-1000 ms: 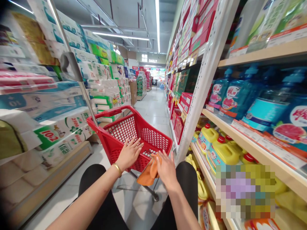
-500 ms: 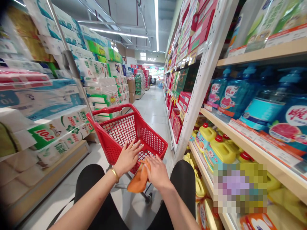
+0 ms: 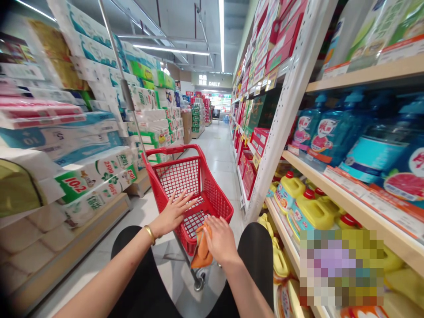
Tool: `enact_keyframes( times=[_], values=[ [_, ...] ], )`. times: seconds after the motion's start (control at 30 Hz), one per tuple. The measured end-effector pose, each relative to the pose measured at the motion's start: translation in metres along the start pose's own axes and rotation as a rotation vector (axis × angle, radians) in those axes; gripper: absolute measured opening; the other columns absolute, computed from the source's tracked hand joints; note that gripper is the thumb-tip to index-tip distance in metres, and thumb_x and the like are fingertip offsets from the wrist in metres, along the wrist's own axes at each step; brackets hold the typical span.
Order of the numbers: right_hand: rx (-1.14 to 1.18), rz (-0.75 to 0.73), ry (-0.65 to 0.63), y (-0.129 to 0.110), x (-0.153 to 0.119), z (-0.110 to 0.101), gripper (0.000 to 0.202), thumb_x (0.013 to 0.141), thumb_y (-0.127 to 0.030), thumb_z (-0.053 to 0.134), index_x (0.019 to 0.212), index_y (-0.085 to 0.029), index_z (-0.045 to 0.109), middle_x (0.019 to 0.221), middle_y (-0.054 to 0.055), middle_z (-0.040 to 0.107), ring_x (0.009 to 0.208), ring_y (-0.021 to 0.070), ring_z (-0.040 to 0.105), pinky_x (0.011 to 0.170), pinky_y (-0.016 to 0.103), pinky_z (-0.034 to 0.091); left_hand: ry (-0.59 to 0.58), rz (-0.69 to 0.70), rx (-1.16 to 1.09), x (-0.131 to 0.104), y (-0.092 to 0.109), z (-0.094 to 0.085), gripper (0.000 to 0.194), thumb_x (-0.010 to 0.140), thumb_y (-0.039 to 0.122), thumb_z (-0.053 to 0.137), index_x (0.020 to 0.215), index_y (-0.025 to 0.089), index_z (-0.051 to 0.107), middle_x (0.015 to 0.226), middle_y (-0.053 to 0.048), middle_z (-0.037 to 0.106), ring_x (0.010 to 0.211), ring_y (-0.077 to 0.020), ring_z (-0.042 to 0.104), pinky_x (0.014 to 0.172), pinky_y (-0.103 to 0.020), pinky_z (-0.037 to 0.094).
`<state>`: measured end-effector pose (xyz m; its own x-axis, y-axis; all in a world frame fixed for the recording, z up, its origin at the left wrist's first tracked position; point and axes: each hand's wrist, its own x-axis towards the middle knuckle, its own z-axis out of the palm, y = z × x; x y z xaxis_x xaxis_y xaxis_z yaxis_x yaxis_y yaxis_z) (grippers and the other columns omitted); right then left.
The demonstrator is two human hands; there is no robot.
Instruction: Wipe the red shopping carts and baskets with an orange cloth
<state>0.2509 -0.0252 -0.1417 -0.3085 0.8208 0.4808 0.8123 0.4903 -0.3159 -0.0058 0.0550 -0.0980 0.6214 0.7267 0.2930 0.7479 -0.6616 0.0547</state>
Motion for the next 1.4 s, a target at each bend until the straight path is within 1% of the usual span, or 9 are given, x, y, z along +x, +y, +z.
enact_keyframes(
  times=[0.07, 0.17, 0.3, 0.4, 0.47, 0.63, 0.83, 1.2, 1.4],
  values=[
    [-0.008, 0.004, 0.012, -0.012, -0.001, 0.005, 0.04, 0.108, -0.028, 0.043, 0.139, -0.018, 0.067, 0.143, 0.01, 0.066, 0.133, 0.0239, 0.063, 0.118, 0.046, 0.043, 0.05, -0.074, 0.01, 0.0, 0.005, 0.006, 0.075, 0.095, 0.013, 0.04, 0.165, 0.035, 0.024, 0.174, 0.001, 0.02, 0.163, -0.0276, 0.008, 0.13, -0.063, 0.006],
    [0.007, -0.011, -0.014, -0.016, 0.001, 0.003, 0.041, 0.108, -0.029, 0.043, 0.142, -0.019, 0.065, 0.145, 0.009, 0.065, 0.134, 0.0232, 0.062, 0.118, 0.045, 0.042, 0.187, -0.219, 0.037, -0.006, 0.036, 0.022, 0.06, 0.106, 0.033, 0.036, 0.165, 0.028, 0.028, 0.17, -0.005, 0.033, 0.162, -0.0296, 0.016, 0.129, -0.064, 0.012],
    [-0.022, 0.05, -0.019, 0.003, 0.0, -0.011, 0.043, 0.11, -0.035, 0.04, 0.148, -0.025, 0.059, 0.153, 0.005, 0.058, 0.151, 0.0271, 0.044, 0.13, 0.062, 0.017, 0.27, -0.283, 0.068, -0.018, 0.094, 0.04, 0.063, 0.106, 0.053, 0.038, 0.162, 0.025, 0.036, 0.166, -0.008, 0.041, 0.16, -0.0315, 0.023, 0.13, -0.064, 0.014],
    [-0.091, 0.207, 0.062, 0.015, 0.002, -0.014, 0.046, 0.111, -0.036, 0.036, 0.147, -0.021, 0.059, 0.157, 0.007, 0.052, 0.156, 0.0318, 0.033, 0.128, 0.068, 0.011, 0.26, -0.272, 0.083, -0.019, 0.112, 0.042, 0.066, 0.105, 0.056, 0.04, 0.16, 0.02, 0.041, 0.164, -0.01, 0.043, 0.159, -0.031, 0.027, 0.131, -0.06, 0.018],
    [-0.091, 0.235, 0.067, 0.012, 0.004, -0.009, 0.047, 0.11, -0.034, 0.035, 0.147, -0.018, 0.06, 0.157, 0.009, 0.052, 0.156, 0.0312, 0.033, 0.129, 0.065, 0.014, 0.243, -0.232, 0.087, -0.016, 0.111, 0.04, 0.063, 0.106, 0.053, 0.039, 0.159, 0.02, 0.043, 0.164, -0.009, 0.043, 0.158, -0.0294, 0.028, 0.131, -0.058, 0.019],
    [-0.022, 0.102, -0.007, -0.009, 0.012, 0.002, 0.045, 0.109, -0.032, 0.039, 0.146, -0.019, 0.061, 0.154, 0.008, 0.056, 0.151, 0.026, 0.043, 0.132, 0.056, 0.016, 0.207, -0.175, 0.104, -0.015, 0.09, 0.036, 0.058, 0.107, 0.048, 0.036, 0.158, 0.021, 0.044, 0.163, -0.007, 0.044, 0.158, -0.0283, 0.029, 0.131, -0.057, 0.022],
    [-0.139, 0.26, 0.116, 0.014, 0.012, -0.015, 0.046, 0.11, -0.03, 0.035, 0.14, -0.014, 0.066, 0.151, 0.013, 0.058, 0.152, 0.0321, 0.042, 0.13, 0.064, 0.013, 0.177, -0.162, 0.103, -0.022, 0.073, 0.03, 0.057, 0.108, 0.048, 0.037, 0.157, 0.021, 0.046, 0.163, -0.006, 0.045, 0.158, -0.0283, 0.029, 0.131, -0.057, 0.024],
    [-0.142, 0.114, 0.054, -0.019, -0.019, 0.014, 0.046, 0.106, -0.029, 0.043, 0.145, -0.014, 0.062, 0.15, 0.012, 0.059, 0.141, 0.0281, 0.056, 0.125, 0.046, 0.037, 0.301, -0.343, 0.085, -0.049, 0.064, 0.035, 0.06, 0.106, 0.048, 0.04, 0.159, 0.019, 0.043, 0.164, -0.009, 0.043, 0.159, -0.0302, 0.024, 0.129, -0.057, 0.028],
    [-0.163, 0.237, 0.093, -0.013, -0.011, -0.001, 0.047, 0.108, -0.03, 0.037, 0.143, -0.015, 0.064, 0.155, 0.012, 0.053, 0.152, 0.0321, 0.041, 0.129, 0.06, 0.021, 0.299, -0.315, 0.094, -0.054, 0.075, 0.032, 0.06, 0.107, 0.042, 0.038, 0.163, 0.021, 0.034, 0.169, -0.007, 0.033, 0.16, -0.0283, 0.022, 0.13, -0.055, 0.027]
  ],
)
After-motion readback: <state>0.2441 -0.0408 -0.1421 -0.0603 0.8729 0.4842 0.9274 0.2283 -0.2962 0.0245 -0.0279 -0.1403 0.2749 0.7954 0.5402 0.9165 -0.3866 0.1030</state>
